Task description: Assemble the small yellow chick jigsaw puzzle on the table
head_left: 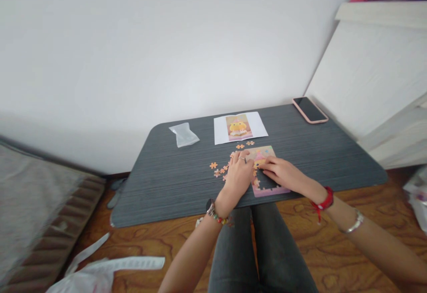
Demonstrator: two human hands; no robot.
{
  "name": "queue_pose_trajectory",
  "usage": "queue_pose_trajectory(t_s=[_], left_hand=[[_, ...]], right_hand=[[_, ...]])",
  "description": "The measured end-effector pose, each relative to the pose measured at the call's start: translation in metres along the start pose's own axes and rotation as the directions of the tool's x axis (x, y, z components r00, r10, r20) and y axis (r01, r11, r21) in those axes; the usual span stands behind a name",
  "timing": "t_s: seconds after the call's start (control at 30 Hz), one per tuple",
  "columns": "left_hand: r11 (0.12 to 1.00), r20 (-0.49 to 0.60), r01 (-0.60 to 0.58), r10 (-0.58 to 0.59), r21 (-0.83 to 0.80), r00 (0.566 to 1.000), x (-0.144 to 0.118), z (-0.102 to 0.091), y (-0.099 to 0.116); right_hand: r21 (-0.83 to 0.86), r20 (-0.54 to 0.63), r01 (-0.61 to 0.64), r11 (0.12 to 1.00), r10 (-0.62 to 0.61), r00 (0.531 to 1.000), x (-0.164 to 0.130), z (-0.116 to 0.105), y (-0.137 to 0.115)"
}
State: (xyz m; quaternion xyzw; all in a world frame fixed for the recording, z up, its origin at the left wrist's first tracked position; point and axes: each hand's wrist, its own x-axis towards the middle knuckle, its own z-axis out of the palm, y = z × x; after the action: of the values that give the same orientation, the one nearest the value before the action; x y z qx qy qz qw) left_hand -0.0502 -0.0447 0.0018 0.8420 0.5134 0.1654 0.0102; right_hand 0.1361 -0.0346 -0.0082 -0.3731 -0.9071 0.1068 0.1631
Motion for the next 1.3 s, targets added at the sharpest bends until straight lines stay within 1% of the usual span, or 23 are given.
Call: queue_pose_trajectory(t_s=[0.07,0.17,0.37,0.43,0.8,0.9,1.0,1.1,1.17,1.23,1.3], left_hand=[[0.999,0.004,0.035,-0.035,-0.018,0.999,0.0,0.001,0.001],[0.999,0.008,0.046,-0.046,-0.027,0.999,0.002,0.003,0.001],[1.0,-0.02,-0.02,0.02,0.002,1.0,-0.001,0.003,0.001],[1.0,-0.014,-0.019,0.019,0.005,1.0,-0.003,0.002,0.002],[0.995,-0.023,-0.014,0.016,0.1,1.0,-0.014,0.006,0.015],[0.996,-0.011,0.017,-0.016,0.091,1.0,-0.012,0.004,0.015],[0.997,0.002,0.034,-0.035,0.072,0.999,-0.011,0.002,0.014],[0.998,-0.011,0.024,-0.023,0.053,1.0,-0.012,0.003,0.013],[0.999,-0.019,0.025,-0.024,0.03,1.0,-0.012,0.005,0.012],[0.999,-0.018,0.044,-0.044,-0.007,0.999,-0.011,0.006,0.01],[0.996,-0.038,0.074,-0.076,-0.056,0.996,-0.009,0.005,0.008]], right_hand=[[0.004,-0.008,0.005,1.0,-0.005,1.0,0.0,0.001,-0.001],[0.008,-0.011,0.01,1.0,-0.01,1.0,-0.001,0.002,-0.001],[0.012,-0.007,0.01,1.0,-0.01,1.0,0.001,-0.001,0.0],[0.007,-0.008,0.004,1.0,-0.004,1.0,0.002,-0.001,0.001],[-0.097,0.07,0.012,0.995,-0.005,0.998,0.007,0.0,-0.006],[-0.13,0.072,0.008,0.992,0.002,0.997,0.005,-0.001,-0.006],[-0.176,0.067,-0.023,0.984,0.035,0.997,0.002,-0.002,-0.007],[-0.246,0.107,-0.029,0.969,0.057,0.993,0.003,-0.005,-0.01],[-0.239,0.123,-0.024,0.971,0.055,0.991,0.005,-0.007,-0.011],[-0.181,0.089,-0.037,0.983,0.054,0.995,0.003,-0.009,-0.008],[-0.11,-0.006,-0.096,0.989,0.096,0.995,-0.003,-0.011,-0.001]])
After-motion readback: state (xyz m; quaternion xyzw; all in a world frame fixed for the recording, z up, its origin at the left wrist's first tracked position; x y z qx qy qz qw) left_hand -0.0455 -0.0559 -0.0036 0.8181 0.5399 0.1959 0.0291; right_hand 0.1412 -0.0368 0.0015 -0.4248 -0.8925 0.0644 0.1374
